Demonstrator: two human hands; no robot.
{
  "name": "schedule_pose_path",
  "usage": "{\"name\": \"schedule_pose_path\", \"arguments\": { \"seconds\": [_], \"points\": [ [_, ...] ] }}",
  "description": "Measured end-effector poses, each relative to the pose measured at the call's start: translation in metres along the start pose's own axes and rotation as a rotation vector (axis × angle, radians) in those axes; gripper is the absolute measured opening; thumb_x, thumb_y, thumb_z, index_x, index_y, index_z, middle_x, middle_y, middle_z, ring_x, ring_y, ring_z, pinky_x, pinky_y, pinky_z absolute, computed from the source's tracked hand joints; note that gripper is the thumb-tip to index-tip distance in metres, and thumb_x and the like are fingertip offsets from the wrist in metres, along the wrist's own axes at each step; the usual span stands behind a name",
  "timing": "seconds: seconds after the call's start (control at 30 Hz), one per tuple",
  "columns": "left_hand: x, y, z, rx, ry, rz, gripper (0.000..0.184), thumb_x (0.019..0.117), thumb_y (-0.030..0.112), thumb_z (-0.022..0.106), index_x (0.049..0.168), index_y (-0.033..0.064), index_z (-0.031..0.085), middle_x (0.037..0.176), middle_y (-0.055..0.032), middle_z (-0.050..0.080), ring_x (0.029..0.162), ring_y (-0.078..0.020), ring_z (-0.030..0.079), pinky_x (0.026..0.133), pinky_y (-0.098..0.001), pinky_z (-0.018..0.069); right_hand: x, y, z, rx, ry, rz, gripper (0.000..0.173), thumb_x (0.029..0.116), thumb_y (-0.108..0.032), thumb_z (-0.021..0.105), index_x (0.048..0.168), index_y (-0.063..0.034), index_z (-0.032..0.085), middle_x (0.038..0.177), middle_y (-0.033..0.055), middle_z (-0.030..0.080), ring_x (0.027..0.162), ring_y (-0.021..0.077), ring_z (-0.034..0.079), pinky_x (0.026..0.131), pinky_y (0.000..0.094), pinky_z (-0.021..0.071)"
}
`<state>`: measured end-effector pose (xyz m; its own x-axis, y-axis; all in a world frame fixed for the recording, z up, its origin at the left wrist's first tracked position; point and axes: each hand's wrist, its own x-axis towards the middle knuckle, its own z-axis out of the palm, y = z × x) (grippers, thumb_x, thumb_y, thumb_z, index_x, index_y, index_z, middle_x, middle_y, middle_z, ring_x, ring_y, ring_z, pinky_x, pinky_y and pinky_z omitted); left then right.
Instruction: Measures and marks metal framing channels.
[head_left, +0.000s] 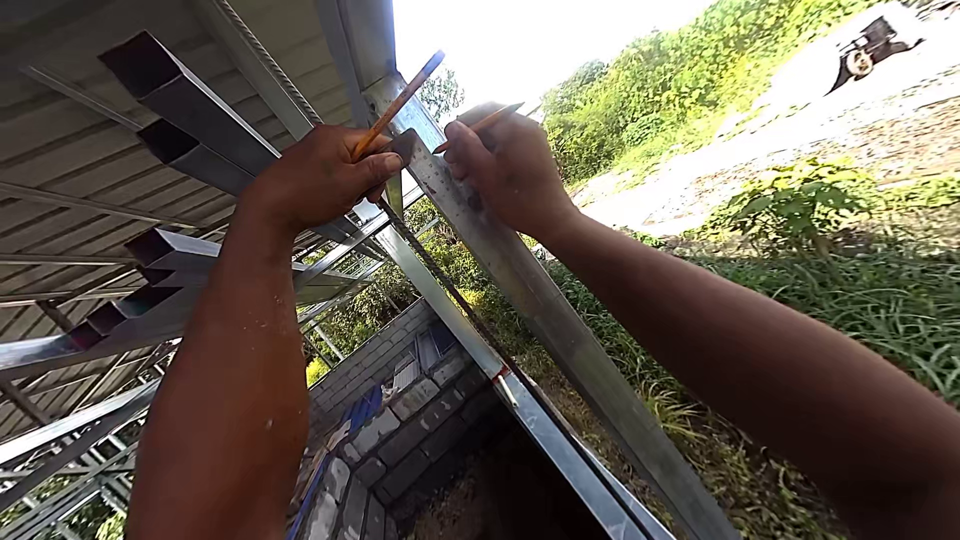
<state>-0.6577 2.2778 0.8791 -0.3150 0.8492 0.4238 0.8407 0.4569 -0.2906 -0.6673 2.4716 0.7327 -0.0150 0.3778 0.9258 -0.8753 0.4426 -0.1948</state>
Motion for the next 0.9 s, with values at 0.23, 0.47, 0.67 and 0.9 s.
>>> {"name": "schedule_pose_path", "arguments": {
  "seconds": [0.23,0.47,0.67,0.9],
  "points": [
    [0.0,0.0,0.0,0.026,0.007,-0.015,0.022,0.1063,0.031,0.055,0.1,0.0166,0.07,0.067,0.006,0.058,0.052,-0.003,0.047,0.047,-0.0195,0.037,0.001,-0.001,0.0,-0.012,-0.012,-0.01,0.02,0.1076,-0.025,0.054,0.102,-0.0113,0.068,0.083,-0.0033,0.074,0.073,0.0046,0.07,0.069,0.0255,0.0591],
    [-0.001,0.001,0.001,-0.017,0.006,-0.004,0.021,0.1061,0.029,0.056,0.098,0.0161,0.07,0.066,0.0058,0.058,0.052,-0.003,0.047,0.047,-0.0189,0.0358,0.002,-0.006,0.001,-0.146,-0.008,-0.059,0.021,0.1068,-0.025,0.054,0.099,-0.0128,0.068,0.083,-0.0042,0.073,0.074,0.0038,0.07,0.07,0.0257,0.0582],
    [-0.001,0.003,-0.001,-0.002,-0.009,-0.006,0.022,0.1061,0.03,0.055,0.095,0.0158,0.068,0.064,0.0059,0.056,0.05,-0.0032,0.045,0.046,-0.0201,0.0345,0.0,-0.013,-0.001,-0.189,0.101,-0.048,0.02,0.1053,-0.021,0.052,0.098,-0.0084,0.066,0.081,0.0005,0.07,0.073,0.0093,0.069,0.069,0.0306,0.058],
    [-0.033,0.013,0.049,-0.305,0.27,-0.024,0.023,0.1079,0.028,0.051,0.113,0.0093,0.064,0.077,0.0012,0.064,0.06,-0.0073,0.055,0.054,-0.0221,0.0461,-0.026,-0.019,-0.046,0.077,0.22,-0.094,0.021,0.1085,-0.02,0.051,0.105,-0.0052,0.066,0.087,0.0011,0.072,0.077,0.0105,0.07,0.069,0.0293,0.0598]
  ]
}}
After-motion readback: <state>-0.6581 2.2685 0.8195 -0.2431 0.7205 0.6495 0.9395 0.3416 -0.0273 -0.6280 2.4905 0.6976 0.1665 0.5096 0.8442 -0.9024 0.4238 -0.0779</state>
